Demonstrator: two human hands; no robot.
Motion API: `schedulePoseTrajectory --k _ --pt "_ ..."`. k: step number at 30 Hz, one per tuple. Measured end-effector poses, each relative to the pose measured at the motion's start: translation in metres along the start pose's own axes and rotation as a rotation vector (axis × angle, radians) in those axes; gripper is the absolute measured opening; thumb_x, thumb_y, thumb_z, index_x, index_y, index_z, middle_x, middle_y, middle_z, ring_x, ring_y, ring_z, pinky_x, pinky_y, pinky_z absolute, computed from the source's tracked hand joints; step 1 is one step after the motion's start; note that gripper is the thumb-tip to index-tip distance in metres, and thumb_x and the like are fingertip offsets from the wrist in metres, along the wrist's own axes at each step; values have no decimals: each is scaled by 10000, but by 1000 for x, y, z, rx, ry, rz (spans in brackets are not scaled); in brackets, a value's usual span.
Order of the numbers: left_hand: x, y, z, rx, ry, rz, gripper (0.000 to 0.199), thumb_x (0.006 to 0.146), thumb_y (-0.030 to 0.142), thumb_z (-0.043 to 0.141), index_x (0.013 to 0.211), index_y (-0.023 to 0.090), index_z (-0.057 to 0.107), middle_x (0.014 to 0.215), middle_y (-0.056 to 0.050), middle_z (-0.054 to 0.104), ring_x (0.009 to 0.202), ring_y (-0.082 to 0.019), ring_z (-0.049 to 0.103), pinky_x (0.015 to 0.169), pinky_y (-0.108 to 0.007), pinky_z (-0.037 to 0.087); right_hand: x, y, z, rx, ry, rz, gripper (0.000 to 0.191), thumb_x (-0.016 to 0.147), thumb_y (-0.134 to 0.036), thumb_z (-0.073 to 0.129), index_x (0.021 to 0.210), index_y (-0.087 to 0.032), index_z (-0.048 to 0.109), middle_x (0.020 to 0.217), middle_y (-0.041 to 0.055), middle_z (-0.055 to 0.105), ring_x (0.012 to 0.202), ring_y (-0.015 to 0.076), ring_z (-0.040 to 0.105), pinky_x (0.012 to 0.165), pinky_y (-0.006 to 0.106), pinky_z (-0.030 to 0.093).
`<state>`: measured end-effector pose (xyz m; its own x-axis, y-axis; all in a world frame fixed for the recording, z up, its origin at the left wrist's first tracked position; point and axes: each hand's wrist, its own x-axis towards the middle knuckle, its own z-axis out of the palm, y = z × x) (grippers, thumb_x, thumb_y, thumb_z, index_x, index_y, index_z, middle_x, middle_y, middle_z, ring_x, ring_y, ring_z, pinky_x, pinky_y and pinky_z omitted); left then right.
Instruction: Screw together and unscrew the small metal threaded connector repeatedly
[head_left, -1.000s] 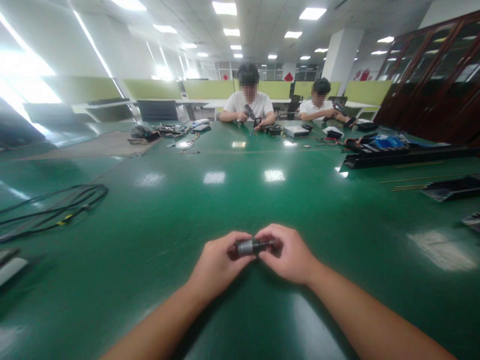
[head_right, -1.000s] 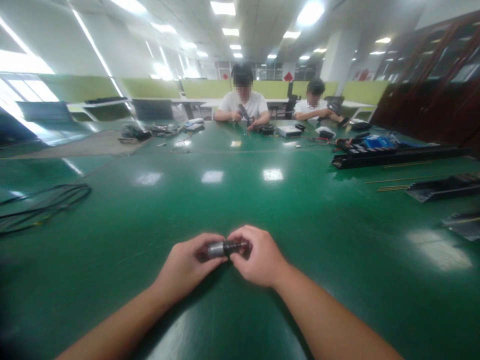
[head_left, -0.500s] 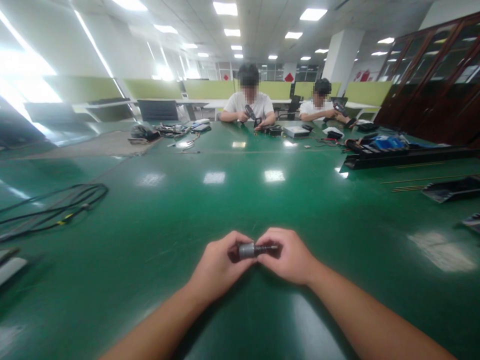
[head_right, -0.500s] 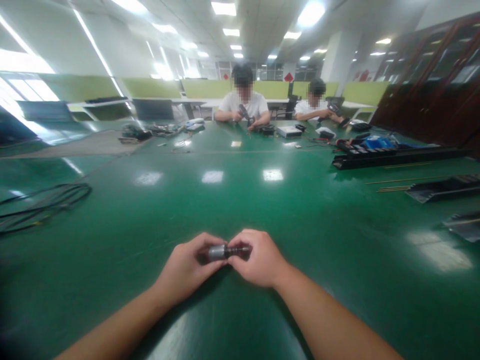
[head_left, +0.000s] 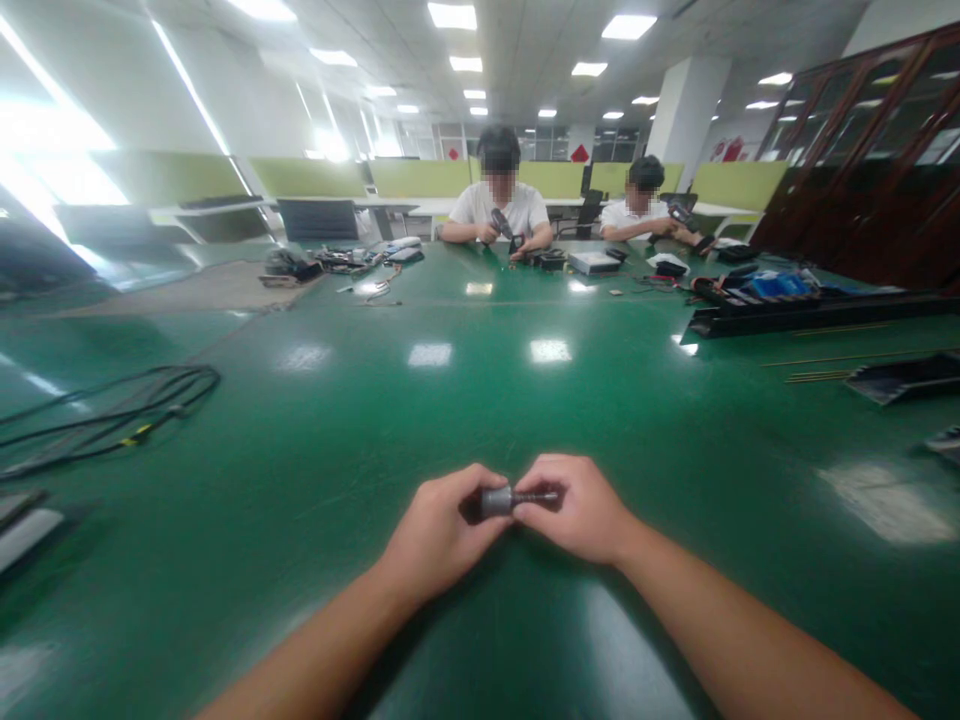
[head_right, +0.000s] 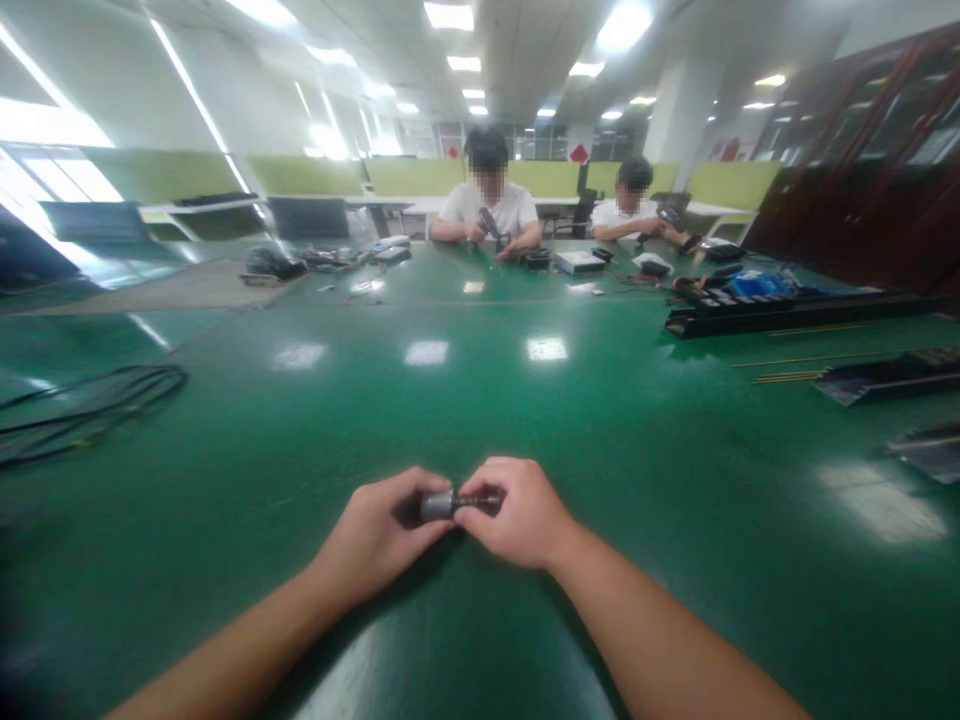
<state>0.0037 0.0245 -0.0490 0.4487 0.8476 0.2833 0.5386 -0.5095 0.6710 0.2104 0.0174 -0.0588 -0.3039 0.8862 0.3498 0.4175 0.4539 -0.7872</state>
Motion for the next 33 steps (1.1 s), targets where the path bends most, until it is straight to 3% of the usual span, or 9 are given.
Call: schedulePoseTrajectory --k 33 --pt "1 0 -2 2 26 29 135 781 213 720 905 234 670 884 29 711 813 -139 661 740 -236 473 0 -1 1 19 -9 81 36 733 -167 724 768 -166 716 736 15 685 681 150 612 626 241 441"
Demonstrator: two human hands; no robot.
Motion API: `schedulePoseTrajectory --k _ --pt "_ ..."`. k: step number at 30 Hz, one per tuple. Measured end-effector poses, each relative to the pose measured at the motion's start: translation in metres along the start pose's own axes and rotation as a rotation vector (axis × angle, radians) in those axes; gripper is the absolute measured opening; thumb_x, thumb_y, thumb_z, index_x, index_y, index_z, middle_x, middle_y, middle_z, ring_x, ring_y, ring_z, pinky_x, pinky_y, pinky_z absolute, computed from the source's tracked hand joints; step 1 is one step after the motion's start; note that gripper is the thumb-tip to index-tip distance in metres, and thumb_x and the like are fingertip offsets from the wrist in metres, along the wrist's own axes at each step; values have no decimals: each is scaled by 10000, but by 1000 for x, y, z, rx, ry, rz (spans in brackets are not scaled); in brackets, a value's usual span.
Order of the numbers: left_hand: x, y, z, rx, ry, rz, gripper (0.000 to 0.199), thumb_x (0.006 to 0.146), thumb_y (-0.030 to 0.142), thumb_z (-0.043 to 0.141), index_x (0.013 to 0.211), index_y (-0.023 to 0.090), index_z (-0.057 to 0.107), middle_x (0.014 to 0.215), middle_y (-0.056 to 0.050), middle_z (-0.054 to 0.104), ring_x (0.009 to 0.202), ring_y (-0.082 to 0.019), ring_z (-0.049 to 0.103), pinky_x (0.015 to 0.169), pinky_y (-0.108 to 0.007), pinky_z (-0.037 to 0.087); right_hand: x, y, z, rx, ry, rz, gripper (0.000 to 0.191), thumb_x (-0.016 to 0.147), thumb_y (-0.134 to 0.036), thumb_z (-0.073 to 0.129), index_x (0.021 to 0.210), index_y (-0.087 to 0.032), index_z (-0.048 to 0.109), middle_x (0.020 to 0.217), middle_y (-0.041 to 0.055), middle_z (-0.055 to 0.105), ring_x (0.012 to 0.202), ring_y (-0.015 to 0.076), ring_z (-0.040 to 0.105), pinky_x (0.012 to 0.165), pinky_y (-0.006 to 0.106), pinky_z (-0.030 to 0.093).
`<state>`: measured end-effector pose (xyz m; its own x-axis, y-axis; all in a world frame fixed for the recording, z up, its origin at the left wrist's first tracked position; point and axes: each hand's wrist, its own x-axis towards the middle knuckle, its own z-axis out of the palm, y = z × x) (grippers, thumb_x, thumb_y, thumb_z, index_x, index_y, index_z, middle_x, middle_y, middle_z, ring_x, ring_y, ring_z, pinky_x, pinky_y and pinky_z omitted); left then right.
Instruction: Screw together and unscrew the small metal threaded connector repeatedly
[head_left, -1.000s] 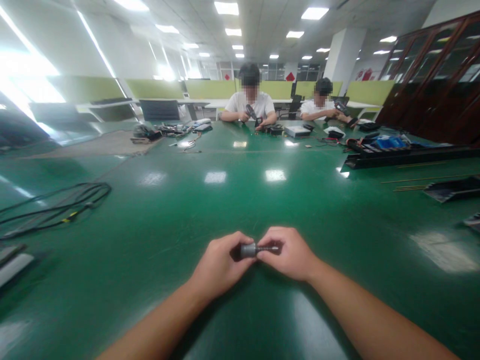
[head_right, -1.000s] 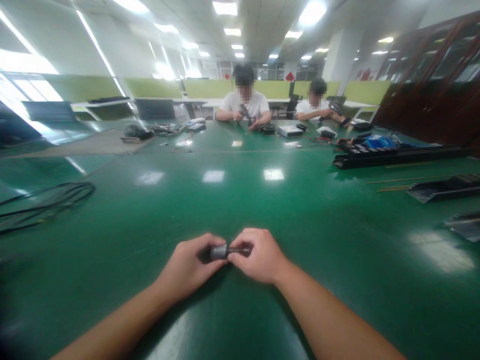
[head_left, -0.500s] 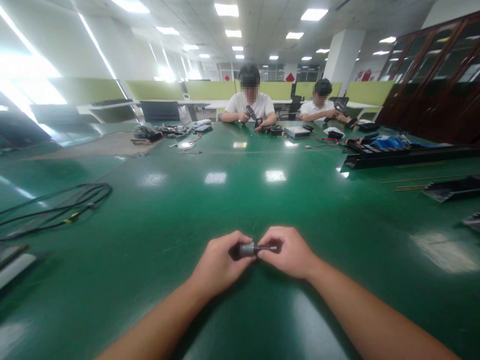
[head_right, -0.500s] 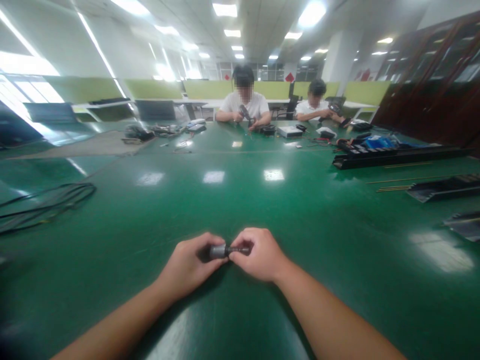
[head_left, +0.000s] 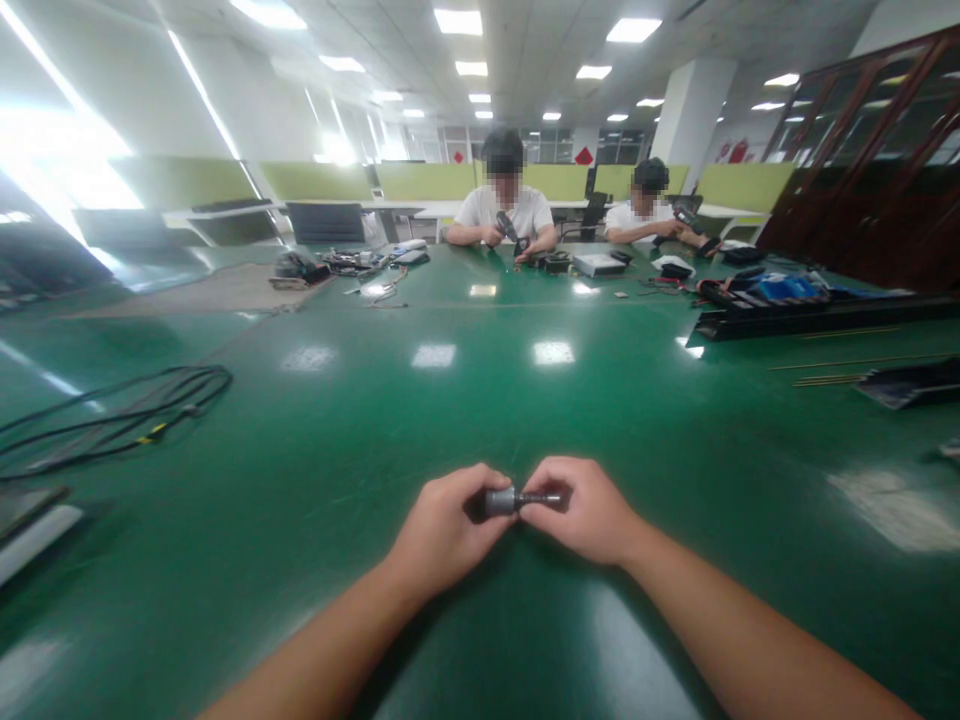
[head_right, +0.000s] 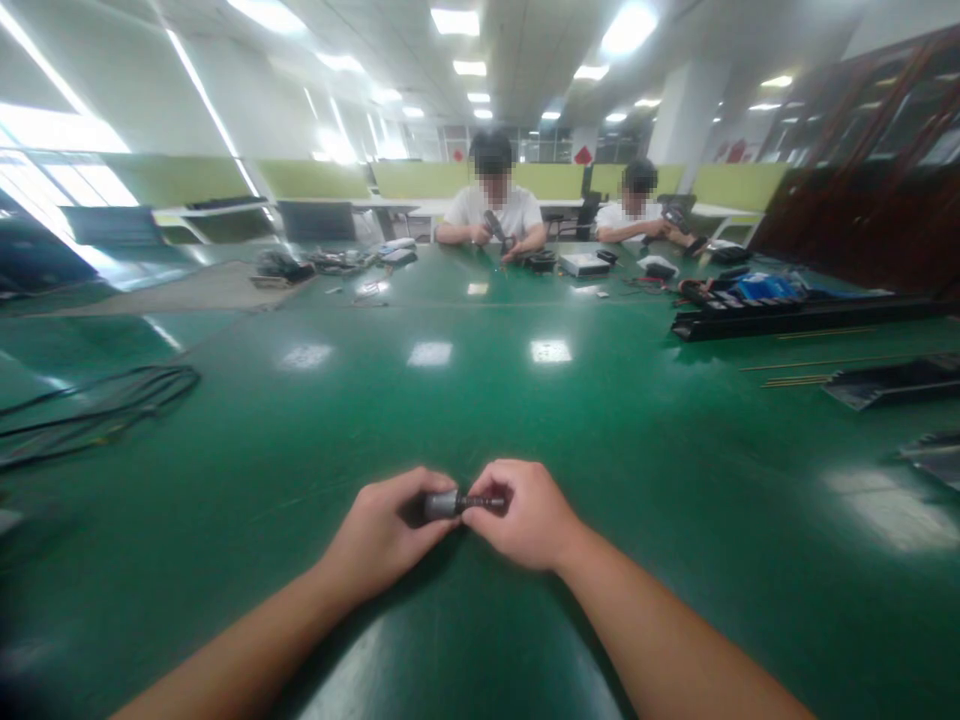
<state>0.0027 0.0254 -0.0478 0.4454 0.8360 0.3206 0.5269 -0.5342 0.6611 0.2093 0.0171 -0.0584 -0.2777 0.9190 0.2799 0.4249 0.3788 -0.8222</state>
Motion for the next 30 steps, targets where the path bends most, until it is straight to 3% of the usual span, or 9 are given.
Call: schedulePoseTrajectory --k 30 --pt "2 -4 -3 -27 80 -55 159 785 221 725 933 210 669 919 -2 717 830 -163 673 763 -272 505 0 2 1 21 98 62 37 773 -201 677 792 -173 692 701 8 656 629 142 576 587 242 430"
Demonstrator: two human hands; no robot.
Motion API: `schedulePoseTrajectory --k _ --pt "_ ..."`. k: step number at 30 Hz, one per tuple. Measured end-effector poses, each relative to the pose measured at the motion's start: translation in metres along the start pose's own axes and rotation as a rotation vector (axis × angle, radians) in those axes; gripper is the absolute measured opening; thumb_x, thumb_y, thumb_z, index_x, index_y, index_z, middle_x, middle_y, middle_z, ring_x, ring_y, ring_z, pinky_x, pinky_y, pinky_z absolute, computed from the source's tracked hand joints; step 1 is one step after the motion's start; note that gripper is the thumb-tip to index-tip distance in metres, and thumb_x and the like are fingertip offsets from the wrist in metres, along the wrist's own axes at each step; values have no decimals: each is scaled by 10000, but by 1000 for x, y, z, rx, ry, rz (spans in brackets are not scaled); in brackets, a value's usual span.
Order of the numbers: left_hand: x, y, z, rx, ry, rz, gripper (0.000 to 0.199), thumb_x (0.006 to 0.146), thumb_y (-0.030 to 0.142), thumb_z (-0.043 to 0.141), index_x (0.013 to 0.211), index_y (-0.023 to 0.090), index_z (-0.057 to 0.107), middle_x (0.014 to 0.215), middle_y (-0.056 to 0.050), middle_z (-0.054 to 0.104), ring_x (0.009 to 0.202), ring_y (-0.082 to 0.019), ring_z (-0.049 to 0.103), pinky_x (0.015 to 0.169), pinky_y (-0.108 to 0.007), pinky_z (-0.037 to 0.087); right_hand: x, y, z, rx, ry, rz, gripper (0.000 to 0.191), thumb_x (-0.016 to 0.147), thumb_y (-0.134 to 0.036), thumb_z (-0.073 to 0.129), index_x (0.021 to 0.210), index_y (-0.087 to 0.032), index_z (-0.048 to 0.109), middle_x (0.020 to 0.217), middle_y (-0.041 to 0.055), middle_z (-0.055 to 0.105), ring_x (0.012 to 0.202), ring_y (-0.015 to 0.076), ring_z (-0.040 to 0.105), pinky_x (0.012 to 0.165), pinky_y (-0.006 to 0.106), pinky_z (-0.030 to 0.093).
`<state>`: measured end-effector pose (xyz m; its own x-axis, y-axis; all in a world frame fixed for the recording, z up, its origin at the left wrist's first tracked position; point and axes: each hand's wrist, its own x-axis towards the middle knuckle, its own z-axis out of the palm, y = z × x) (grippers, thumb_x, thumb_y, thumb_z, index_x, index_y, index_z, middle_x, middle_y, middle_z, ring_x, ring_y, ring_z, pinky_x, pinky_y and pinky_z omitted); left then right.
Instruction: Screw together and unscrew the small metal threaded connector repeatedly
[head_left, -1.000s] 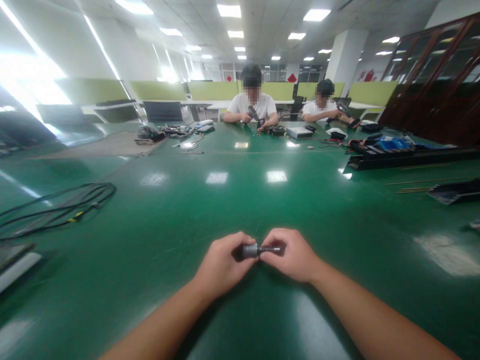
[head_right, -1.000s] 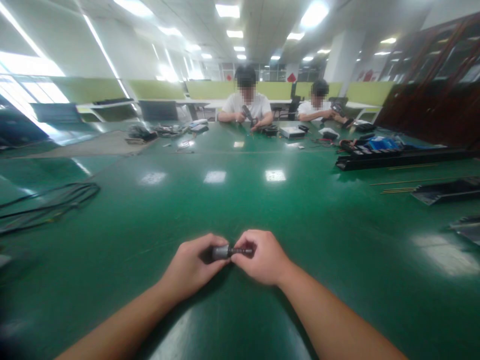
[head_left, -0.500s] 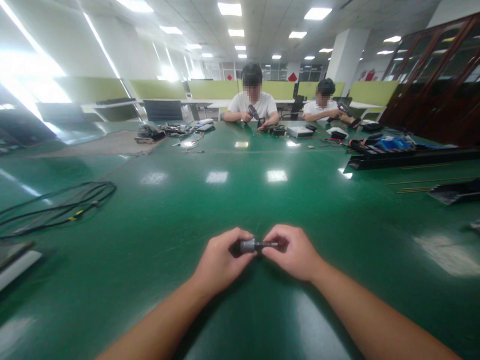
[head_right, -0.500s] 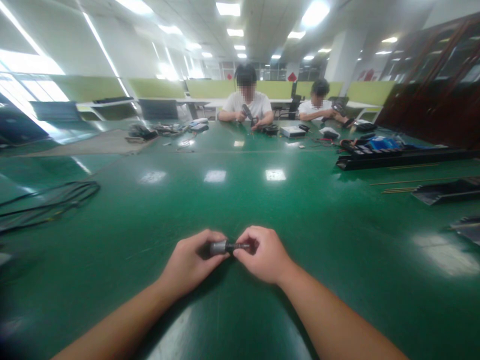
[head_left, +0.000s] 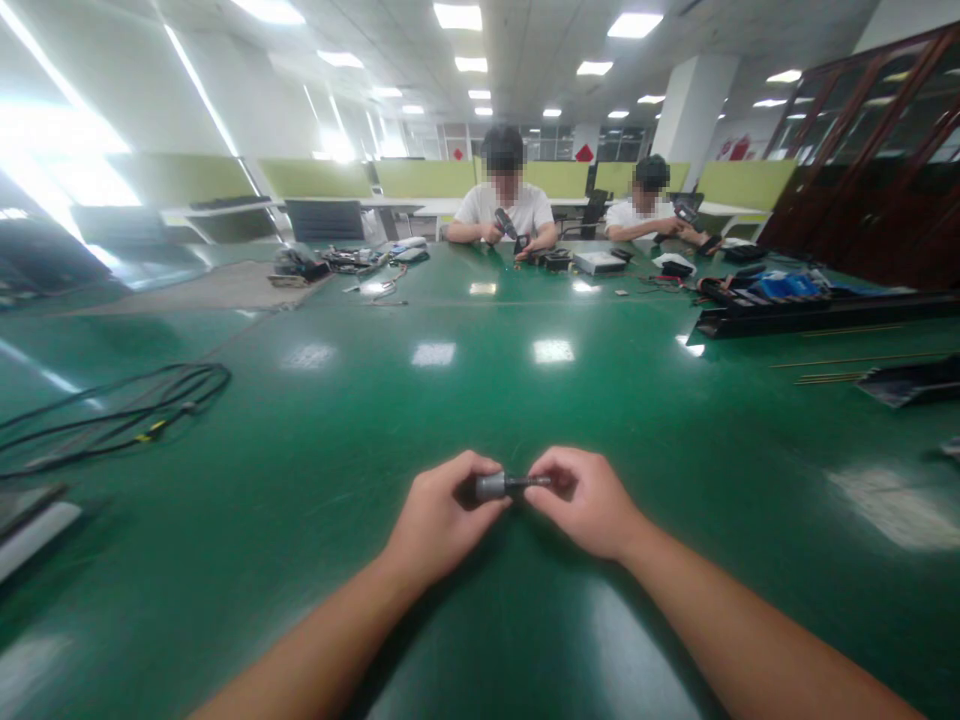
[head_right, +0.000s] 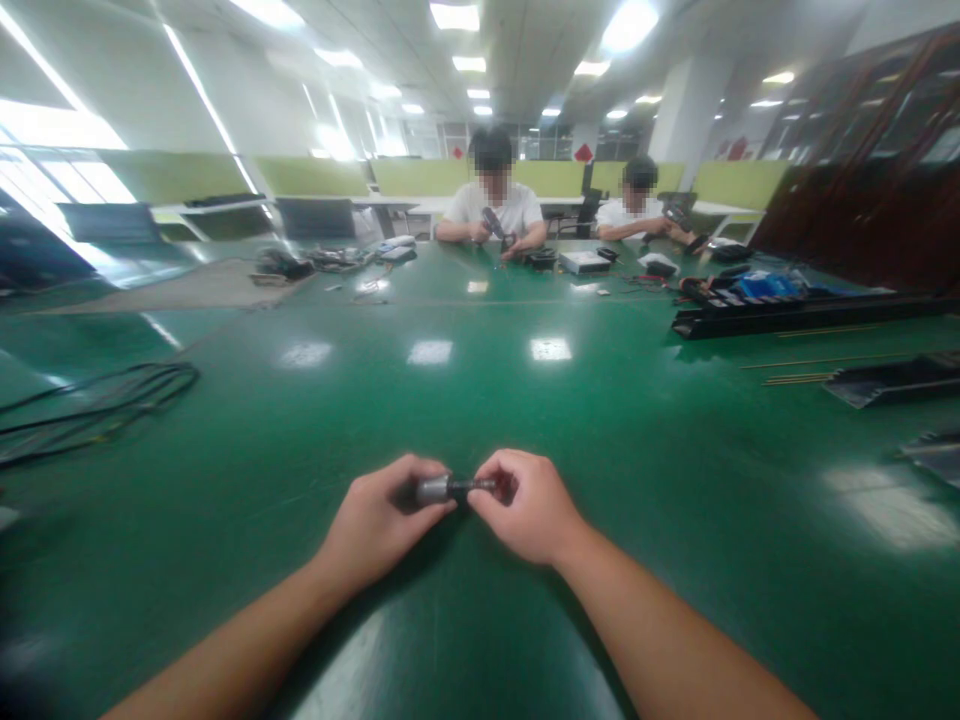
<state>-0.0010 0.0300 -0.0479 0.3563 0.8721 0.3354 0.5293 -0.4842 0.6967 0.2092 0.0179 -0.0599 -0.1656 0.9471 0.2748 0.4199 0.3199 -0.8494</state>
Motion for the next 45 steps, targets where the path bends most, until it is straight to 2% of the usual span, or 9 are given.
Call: schedulePoseTrajectory --k 6,9,31,33,36,39,41,43,45 --pt "3 1 0 17 108 74 208 765 213 741 962 205 675 1010 -38 707 949 -192 661 874 -313 512 1 0 0 33 -8 25 52 794 -208 662 823 -173 687 760 24 696 673 153 613 635 251 467" --pt "4 1 -1 17 124 118 193 769 201 734 949 201 664 1000 -38 691 940 -184 649 856 -303 512 1 1 0 32 -1 28 46 795 -206 658 817 -174 685 761 24 699 678 155 616 641 253 472" --pt "6 -2 -6 72 161 48 217 757 273 750 950 203 679 958 -34 700 879 -191 647 814 -307 518 1 3 -4 71 65 79 85 783 -247 634 737 -178 612 634 -14 584 568 127 508 536 229 383" --pt "7 -3 -8 106 187 -2 237 747 314 769 944 212 687 926 -25 705 841 -189 646 795 -306 517 2 7 -6 124 73 75 163 818 -278 586 686 -184 568 589 -24 529 547 124 477 525 233 359" --pt "11 -8 -11 85 231 -146 323 749 428 768 962 199 689 861 -29 705 762 -185 637 733 -299 512 5 16 -5 240 114 89 322 895 -328 455 599 -202 462 518 -38 410 498 121 410 495 239 317" --pt "16 -10 -14 -184 250 -310 508 793 535 695 1122 150 651 957 -79 715 782 -183 653 720 -289 523 8 23 -3 310 152 107 368 906 -327 401 558 -215 366 516 -45 331 475 114 355 473 242 273" --pt "17 -8 -19 -389 246 -407 594 793 566 678 1184 121 629 1055 -118 706 827 -183 663 742 -285 540 10 25 -1 312 148 120 379 912 -349 403 560 -215 362 522 -44 333 485 114 350 475 241 265" --pt "14 -3 -29 -522 232 -492 607 743 561 730 1151 120 646 1107 -133 696 874 -192 674 771 -286 558 11 24 0 299 150 126 392 918 -377 405 564 -214 371 528 -42 339 501 117 358 483 240 269" --pt "4 2 -48 -545 238 -536 609 649 530 816 1090 140 661 1118 -124 701 936 -223 684 816 -304 571 12 23 0 291 157 125 406 925 -402 412 568 -213 376 533 -43 350 508 118 364 491 240 274"
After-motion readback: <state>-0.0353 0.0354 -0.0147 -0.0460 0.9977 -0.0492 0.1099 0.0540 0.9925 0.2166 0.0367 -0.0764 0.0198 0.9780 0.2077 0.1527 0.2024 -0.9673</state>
